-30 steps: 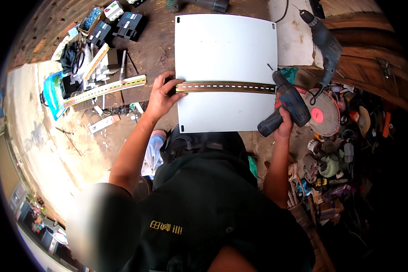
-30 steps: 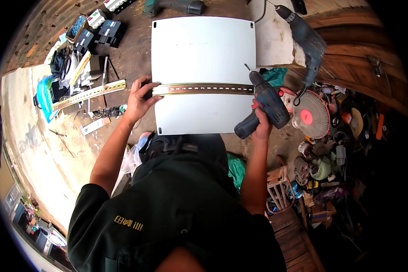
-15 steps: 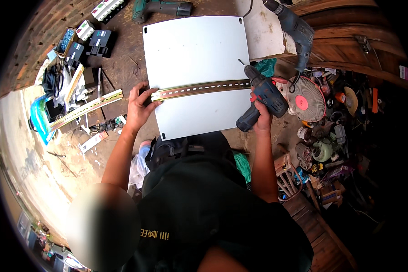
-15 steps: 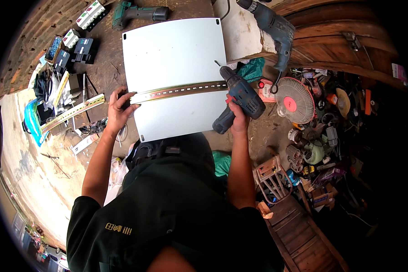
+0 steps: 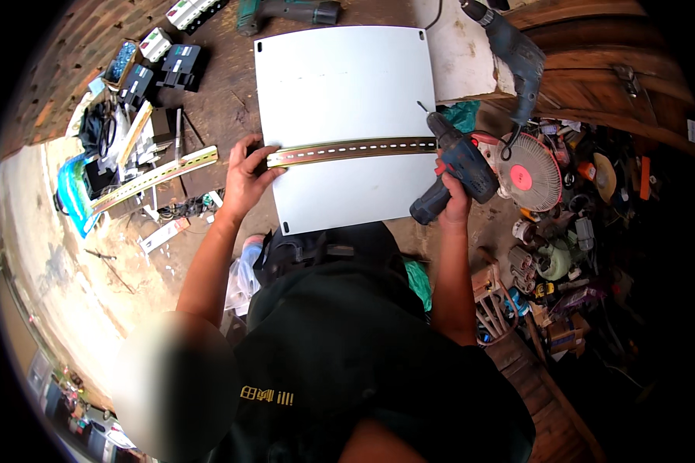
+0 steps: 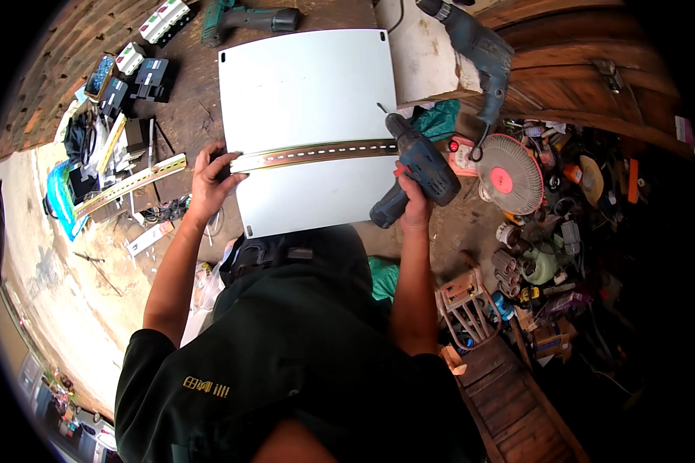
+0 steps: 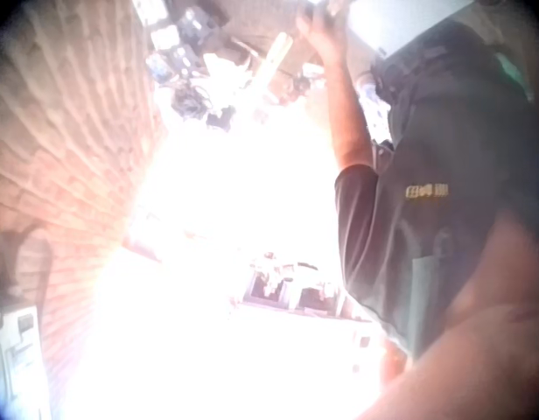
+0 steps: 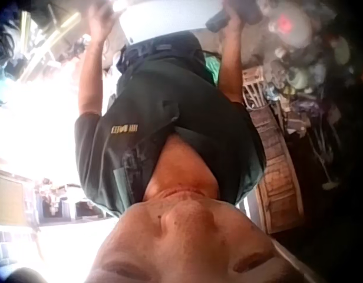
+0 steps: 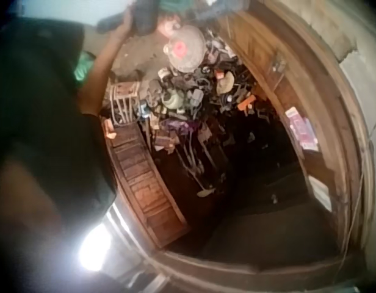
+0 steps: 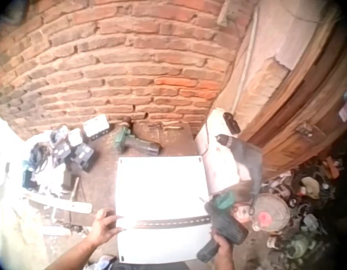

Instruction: The person uses an angle grinder to smooth the edges of a metal strip, then positions the strip on a white panel and secures it with screws using a cordless drill. The person handles the metal strip, white panel, screws, angle grinder, and drill throughout the process.

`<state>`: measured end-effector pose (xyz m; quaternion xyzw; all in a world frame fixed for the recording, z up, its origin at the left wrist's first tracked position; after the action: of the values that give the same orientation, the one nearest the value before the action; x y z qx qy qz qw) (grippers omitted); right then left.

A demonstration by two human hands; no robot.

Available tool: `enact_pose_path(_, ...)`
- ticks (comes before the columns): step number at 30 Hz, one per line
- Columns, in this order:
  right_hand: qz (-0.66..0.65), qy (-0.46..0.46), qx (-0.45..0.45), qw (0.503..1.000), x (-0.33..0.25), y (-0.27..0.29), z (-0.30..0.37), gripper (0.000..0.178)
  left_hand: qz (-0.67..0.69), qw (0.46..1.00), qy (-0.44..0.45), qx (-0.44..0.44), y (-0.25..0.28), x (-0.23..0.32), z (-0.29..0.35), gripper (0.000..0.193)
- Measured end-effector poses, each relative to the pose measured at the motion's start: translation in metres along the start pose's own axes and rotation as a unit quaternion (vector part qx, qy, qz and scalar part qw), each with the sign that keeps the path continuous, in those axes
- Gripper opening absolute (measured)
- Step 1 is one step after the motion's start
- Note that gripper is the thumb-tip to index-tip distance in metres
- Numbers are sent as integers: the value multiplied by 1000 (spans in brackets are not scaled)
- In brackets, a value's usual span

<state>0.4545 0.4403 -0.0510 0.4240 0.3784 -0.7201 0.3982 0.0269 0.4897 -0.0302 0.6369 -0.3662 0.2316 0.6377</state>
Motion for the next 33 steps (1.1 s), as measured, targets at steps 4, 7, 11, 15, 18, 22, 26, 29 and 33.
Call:
enact_pose_path(4, -2, -9, -5, 1000, 2, -1, -2, 62, -5, 1000, 4, 5, 1, -2, 1, 46)
enact_pose_path(7, 1, -5, -9, 1000, 0, -2, -2, 62, 4, 1000, 10, 3, -1, -5, 1, 46)
enact_pose_path(11, 9, 0, -14, 1000, -1, -2, -1, 55, -1, 1000, 9, 7, -2, -6, 2, 46)
enact_pose_path(15, 4, 15, -25, 1000, -4, -5, -1, 51, 5, 1000, 15, 4, -3, -8, 2, 47)
enact_pose_path(18, 5, 10, -21, 1000, -5, -7, -1, 53, 2, 1000, 10, 4, -3, -7, 2, 47)
enact_pose_path(22, -8, -5, -14, 1000, -2, -4, -1, 54, -8, 1000, 4, 6, -2, -6, 2, 47)
enact_pose_path(26, -4, -23, 5, 1000, 7, 13, -3, 56, -17, 1000, -12, 4, -2, -3, 0, 47)
enact_pose_path(29, -47, -49, -25, 997, 13, 11, -9, 53, -36, 999, -26, 1, 2, 2, -1, 52)
enact_pose_path(33, -40, 53, -88, 994, -29, 8, 14, 61, -6, 1000, -22, 4, 16, 10, 4, 62)
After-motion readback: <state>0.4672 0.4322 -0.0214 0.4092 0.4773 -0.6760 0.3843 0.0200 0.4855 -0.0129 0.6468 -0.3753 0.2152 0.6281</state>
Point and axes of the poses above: each hand's wrist, its own z-axis away from the middle knuckle, its own y-axis out of the back of the hand, x = y × z, the point moved 9 cm from there along -z, towards the middle knuckle, and after that the axes turned 2 degrees about -y, right-handed, at the moved point
